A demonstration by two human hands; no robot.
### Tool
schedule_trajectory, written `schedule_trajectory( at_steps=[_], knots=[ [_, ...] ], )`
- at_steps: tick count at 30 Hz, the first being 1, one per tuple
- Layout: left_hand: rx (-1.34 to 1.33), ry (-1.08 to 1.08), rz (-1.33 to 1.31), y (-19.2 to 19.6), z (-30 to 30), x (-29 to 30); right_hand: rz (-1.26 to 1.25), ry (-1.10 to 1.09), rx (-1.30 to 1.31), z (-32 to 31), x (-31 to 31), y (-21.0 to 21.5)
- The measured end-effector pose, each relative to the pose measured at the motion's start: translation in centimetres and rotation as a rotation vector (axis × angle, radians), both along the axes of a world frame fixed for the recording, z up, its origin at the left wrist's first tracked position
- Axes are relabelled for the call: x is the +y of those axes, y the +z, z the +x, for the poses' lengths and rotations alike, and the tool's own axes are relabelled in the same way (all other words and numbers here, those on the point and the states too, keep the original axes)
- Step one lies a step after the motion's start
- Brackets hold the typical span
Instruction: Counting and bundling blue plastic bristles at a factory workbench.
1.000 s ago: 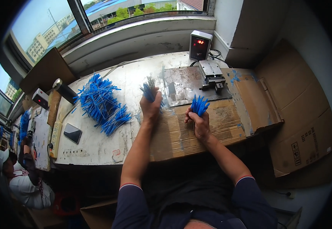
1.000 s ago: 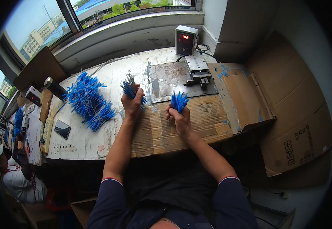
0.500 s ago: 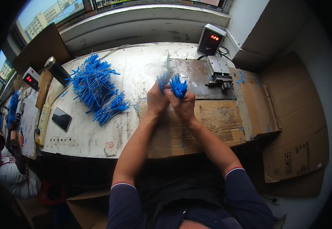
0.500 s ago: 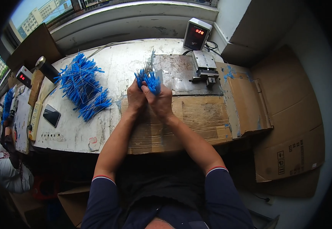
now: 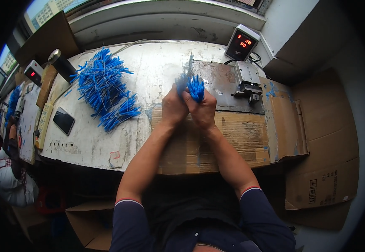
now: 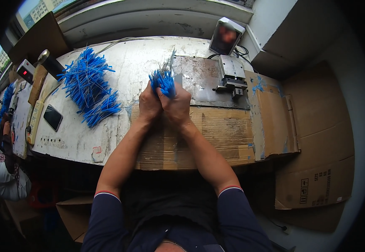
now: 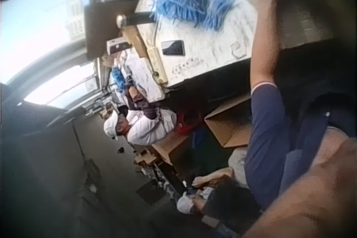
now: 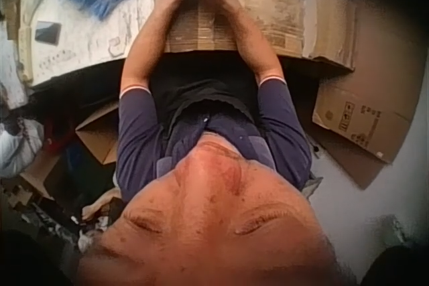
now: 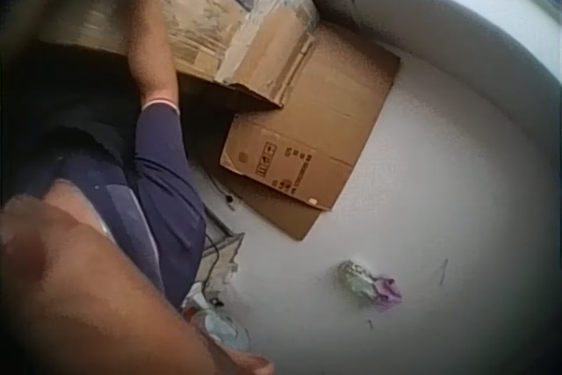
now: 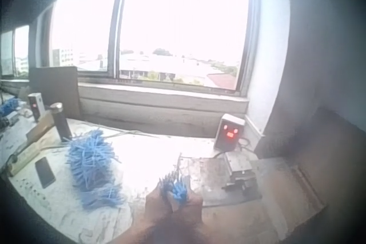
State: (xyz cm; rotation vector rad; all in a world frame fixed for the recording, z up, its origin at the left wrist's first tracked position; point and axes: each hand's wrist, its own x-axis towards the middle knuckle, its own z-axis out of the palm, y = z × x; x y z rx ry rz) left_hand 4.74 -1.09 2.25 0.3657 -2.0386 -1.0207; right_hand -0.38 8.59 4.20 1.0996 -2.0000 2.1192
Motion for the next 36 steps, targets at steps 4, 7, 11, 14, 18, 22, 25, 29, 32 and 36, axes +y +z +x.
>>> schedule_trajectory(
  at_steps=[4, 7, 11, 14, 18, 22, 25, 29, 32, 36],
  knots=[
    [-0.029, 0.014, -0.025, -0.3, -0.3, 0.3, 0.052, 0.014, -0.019, -0.6, 0.6, 0.1],
    [-0.050, 0.024, 0.037, -0.4, -0.5, 0.4, -0.067, 0.024, -0.131, -0.5, 0.4, 0.6],
    [-0.087, 0.020, 0.194, -0.5, -0.6, 0.2, -0.176, -0.040, -0.309, -0.9, 0.5, 0.7],
    [-0.117, 0.013, 0.278, -0.7, -0.6, -0.1, -0.210, -0.038, -0.376, -1.3, 0.2, -0.2],
    [-0.123, -0.036, 0.313, -0.7, -0.4, -0.3, -0.237, -0.059, -0.361, -1.5, 0.1, -0.7],
    [-0.018, -0.257, 0.502, -2.1, -0.3, -1.4, -0.307, -0.036, -0.552, -1.5, -0.1, -0.3],
    [-0.012, -0.363, 0.728, -0.1, -0.2, 0.0, -0.354, 0.015, -0.774, -2.9, 0.9, -0.6],
    [0.015, -0.410, 0.811, 0.0, 0.3, -0.5, -0.325, 0.073, -0.879, -3.0, 0.7, -0.6],
    [0.038, -0.368, 0.855, -0.2, 0.4, -1.2, -0.259, 0.025, -0.850, -3.4, 1.3, -0.5],
    [0.030, -0.412, 0.961, 0.1, 0.6, -2.0, 0.048, -0.351, 0.359, -4.3, 2.0, -0.8]
  ],
)
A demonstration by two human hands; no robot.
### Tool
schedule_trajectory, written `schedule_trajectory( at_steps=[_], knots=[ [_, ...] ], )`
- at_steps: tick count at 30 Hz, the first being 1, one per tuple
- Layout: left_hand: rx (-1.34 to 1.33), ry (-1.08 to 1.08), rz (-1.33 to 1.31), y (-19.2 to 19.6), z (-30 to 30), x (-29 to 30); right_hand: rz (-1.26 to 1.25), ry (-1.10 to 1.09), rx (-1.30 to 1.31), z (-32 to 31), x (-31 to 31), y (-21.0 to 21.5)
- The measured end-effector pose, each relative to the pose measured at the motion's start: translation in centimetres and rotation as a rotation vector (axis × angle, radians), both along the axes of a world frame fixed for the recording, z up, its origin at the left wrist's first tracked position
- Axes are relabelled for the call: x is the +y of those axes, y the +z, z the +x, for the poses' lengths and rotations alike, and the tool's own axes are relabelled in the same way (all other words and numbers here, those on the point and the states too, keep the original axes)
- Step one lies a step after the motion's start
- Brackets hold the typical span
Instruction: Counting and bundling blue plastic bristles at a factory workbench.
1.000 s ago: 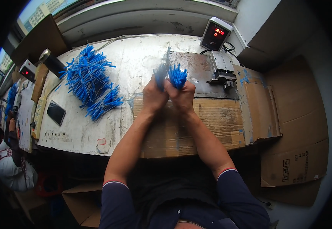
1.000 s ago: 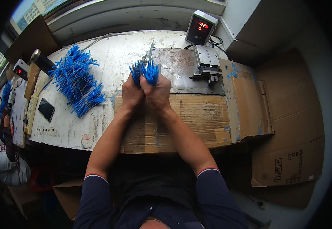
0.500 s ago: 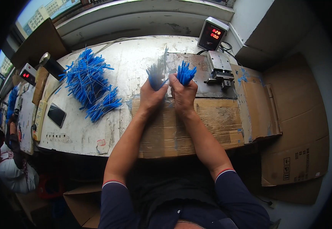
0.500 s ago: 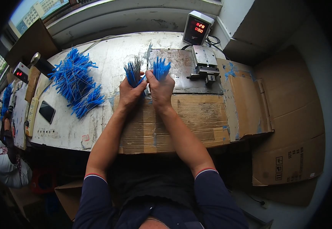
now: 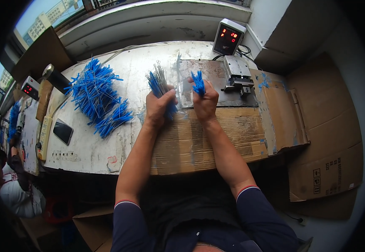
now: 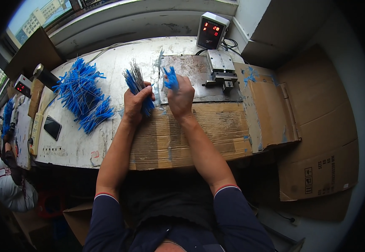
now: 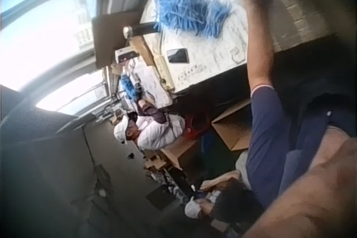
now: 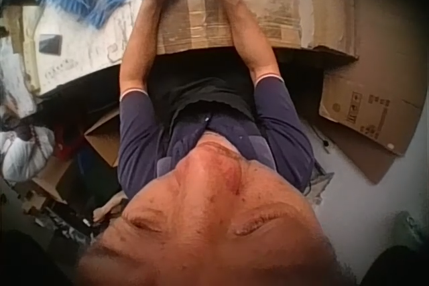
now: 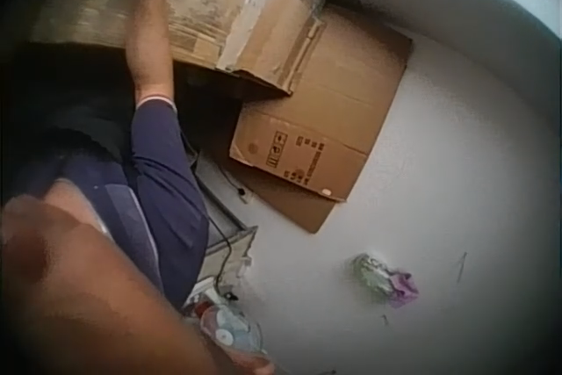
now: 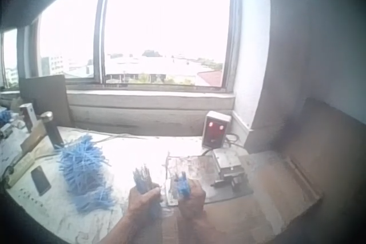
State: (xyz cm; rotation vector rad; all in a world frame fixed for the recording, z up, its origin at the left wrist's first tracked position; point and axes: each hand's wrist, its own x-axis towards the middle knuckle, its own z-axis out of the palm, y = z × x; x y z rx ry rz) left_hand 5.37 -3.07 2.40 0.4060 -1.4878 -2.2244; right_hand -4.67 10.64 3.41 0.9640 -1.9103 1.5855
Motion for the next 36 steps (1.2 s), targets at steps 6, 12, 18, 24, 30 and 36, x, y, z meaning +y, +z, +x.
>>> schedule_trajectory(
  at_steps=[6, 12, 18, 24, 30, 36],
  knots=[
    [0.073, 0.010, 0.019, -0.4, 0.3, 0.2, 0.295, 0.197, 0.282, 0.6, 0.2, 1.4],
    [0.003, 0.007, -0.119, 0.1, 0.2, 0.2, 0.081, 0.115, -0.198, 0.5, 0.9, 0.6],
    [-0.014, 0.103, -0.546, -1.1, -0.7, 1.7, -0.192, 0.433, -0.578, 3.3, -0.3, 1.7],
    [-0.154, 0.345, -0.946, -0.9, -0.7, 2.9, -0.107, 0.451, -0.420, 3.3, -0.4, 1.1],
    [-0.143, 0.303, -0.915, -0.3, -0.6, 3.0, -0.132, 0.587, -0.540, 3.3, 0.2, 1.4],
    [-0.198, 0.222, -0.792, -0.3, -0.4, 2.7, -0.525, 0.481, -0.868, 2.7, 0.8, 2.7]
  ],
)
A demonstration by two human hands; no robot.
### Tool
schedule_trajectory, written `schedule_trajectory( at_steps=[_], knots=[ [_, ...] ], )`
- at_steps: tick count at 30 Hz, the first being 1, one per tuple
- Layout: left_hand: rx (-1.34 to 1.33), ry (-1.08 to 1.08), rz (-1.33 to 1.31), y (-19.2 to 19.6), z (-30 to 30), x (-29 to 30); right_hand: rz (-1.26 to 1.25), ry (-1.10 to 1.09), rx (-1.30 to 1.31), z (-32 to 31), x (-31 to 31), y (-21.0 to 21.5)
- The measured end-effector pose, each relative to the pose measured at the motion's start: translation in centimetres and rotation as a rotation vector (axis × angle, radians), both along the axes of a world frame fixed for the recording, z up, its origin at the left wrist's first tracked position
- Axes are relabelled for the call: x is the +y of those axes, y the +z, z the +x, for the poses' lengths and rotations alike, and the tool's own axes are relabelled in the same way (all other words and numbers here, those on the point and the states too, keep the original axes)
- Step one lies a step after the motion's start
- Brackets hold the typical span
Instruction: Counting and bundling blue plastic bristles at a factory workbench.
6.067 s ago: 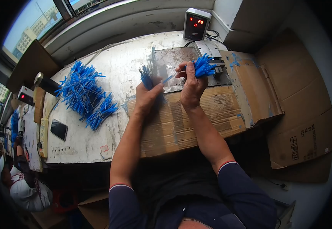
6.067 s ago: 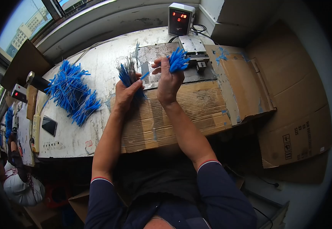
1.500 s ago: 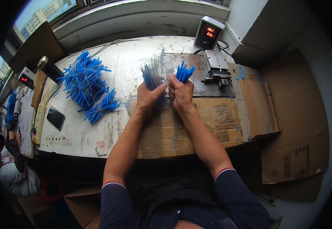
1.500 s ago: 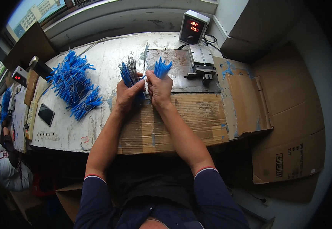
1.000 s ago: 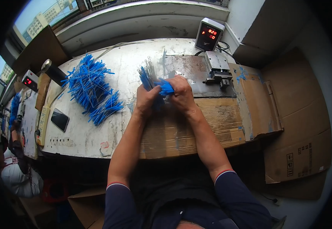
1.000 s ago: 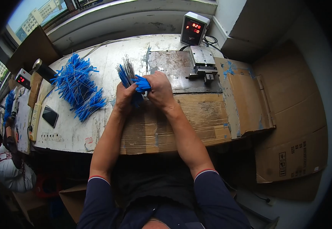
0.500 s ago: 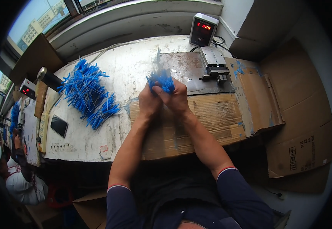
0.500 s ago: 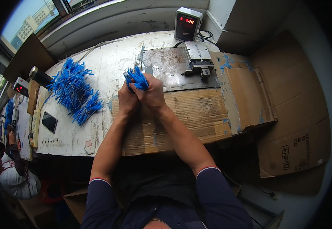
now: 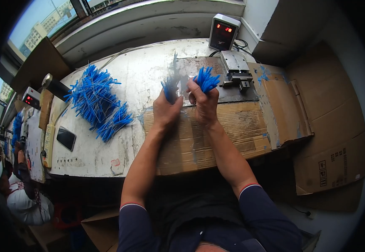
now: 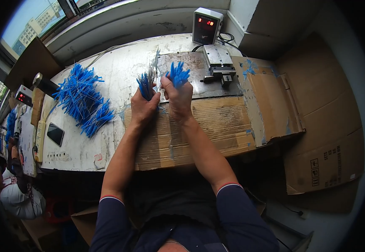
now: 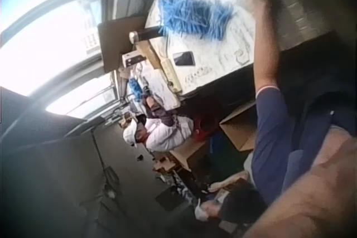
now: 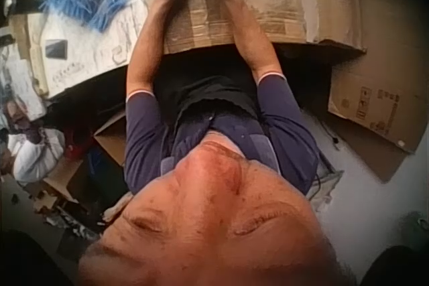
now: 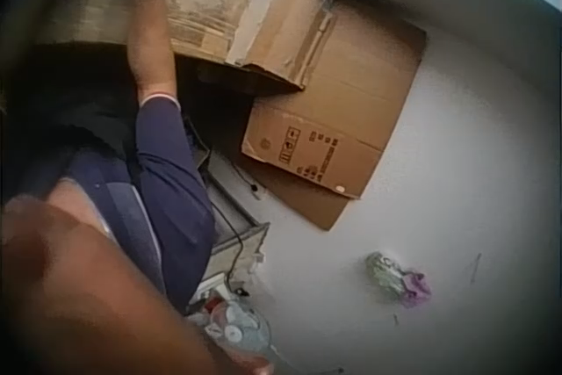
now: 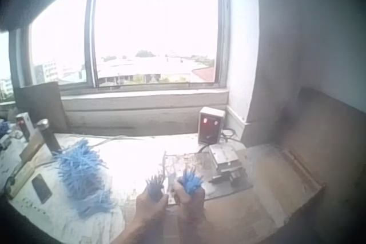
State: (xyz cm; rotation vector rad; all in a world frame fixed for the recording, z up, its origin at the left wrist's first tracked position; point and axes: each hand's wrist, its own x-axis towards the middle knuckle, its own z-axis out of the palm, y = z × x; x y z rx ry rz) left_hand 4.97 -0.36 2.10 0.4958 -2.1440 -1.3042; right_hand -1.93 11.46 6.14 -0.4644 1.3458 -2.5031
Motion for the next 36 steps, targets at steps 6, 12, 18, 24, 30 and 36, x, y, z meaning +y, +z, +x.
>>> schedule_trajectory(
  at_steps=[6, 12, 18, 24, 30, 36],
  knots=[
    [0.036, 0.078, -0.014, -0.7, -0.5, -0.5, -0.179, -0.176, 0.167, -1.0, 0.8, 0.5],
    [0.097, 0.085, -0.197, -0.3, -0.2, 0.2, 0.387, -0.128, 0.655, 2.6, -0.9, -1.0],
    [0.170, 0.102, -0.357, 0.0, 0.1, 0.6, 0.489, -0.282, 0.544, 3.5, -1.6, -0.6],
    [0.137, 0.130, -0.405, 0.0, 0.0, 0.6, 0.464, -0.205, 0.610, 2.6, -1.5, -1.3],
    [0.169, 0.139, -0.420, -0.3, -0.2, 0.6, 0.416, -0.188, 0.558, 2.4, -1.4, -1.6],
    [0.078, 0.164, -0.328, 0.2, -0.3, 0.7, 0.319, -0.409, 0.533, 1.1, -1.0, -2.0]
  ],
)
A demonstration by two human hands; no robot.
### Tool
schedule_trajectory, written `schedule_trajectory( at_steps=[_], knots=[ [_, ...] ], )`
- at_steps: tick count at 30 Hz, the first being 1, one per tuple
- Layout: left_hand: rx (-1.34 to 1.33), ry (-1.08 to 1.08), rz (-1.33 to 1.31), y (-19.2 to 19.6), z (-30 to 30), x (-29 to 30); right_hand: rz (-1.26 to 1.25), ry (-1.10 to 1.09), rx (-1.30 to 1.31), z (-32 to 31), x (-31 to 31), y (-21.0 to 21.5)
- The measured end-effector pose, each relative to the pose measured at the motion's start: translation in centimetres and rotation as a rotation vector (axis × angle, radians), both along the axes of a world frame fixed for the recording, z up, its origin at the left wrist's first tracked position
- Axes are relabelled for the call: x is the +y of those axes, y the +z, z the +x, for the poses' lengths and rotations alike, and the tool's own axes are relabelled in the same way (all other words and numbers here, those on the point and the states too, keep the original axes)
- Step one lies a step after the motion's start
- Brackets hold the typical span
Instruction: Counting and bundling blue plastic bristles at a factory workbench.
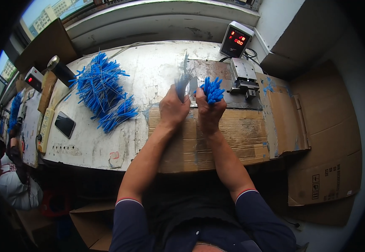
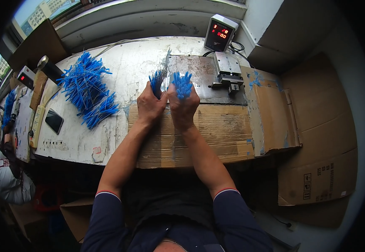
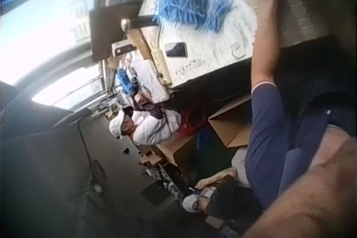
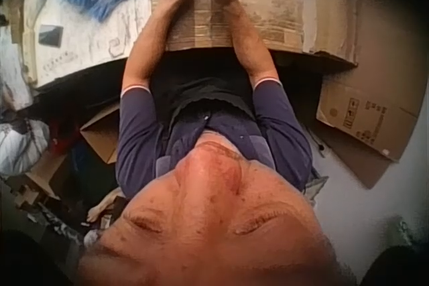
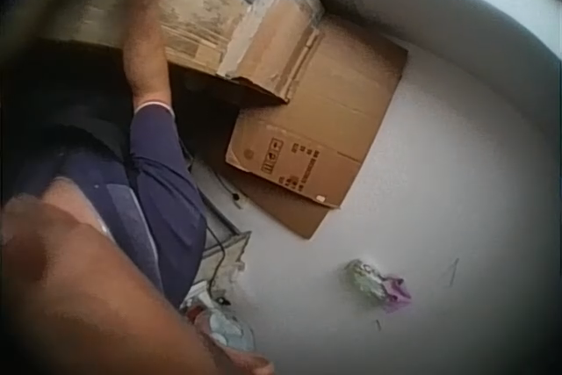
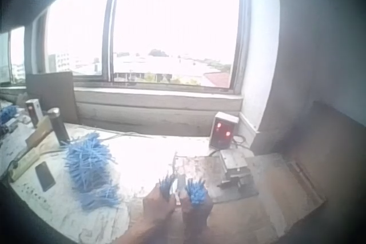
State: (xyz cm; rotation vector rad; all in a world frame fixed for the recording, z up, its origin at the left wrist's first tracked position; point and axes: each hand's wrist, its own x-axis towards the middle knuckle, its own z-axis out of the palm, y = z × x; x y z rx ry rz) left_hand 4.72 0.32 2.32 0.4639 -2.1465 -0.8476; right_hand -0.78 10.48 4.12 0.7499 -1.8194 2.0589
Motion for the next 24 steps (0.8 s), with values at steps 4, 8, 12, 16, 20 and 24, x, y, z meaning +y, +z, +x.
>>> schedule_trajectory(
  at_steps=[4, 8, 12, 16, 20, 24],
  knots=[
    [-0.060, 0.024, 0.117, 0.1, 0.2, -0.4, -0.340, 0.127, -0.275, 0.3, 0.8, 3.6],
    [-0.091, 0.017, 0.184, 0.3, -0.1, -0.4, -0.388, 0.367, -0.428, -0.6, 2.1, 3.3],
    [-0.011, 0.011, 0.078, 0.0, -0.4, 0.1, 0.037, 0.235, -0.080, 0.7, 0.3, 1.2],
    [0.004, 0.006, -0.067, -0.1, -0.3, 0.6, 0.135, 0.159, 0.010, 1.3, -0.5, 0.8],
    [0.047, 0.041, -0.189, -0.7, -0.2, 0.2, 0.158, 0.063, -0.002, 1.5, -0.9, 0.9],
    [0.040, 0.077, -0.320, -0.6, -0.3, 0.5, 0.127, -0.018, -0.004, 1.4, -1.1, 0.7]
  ],
)
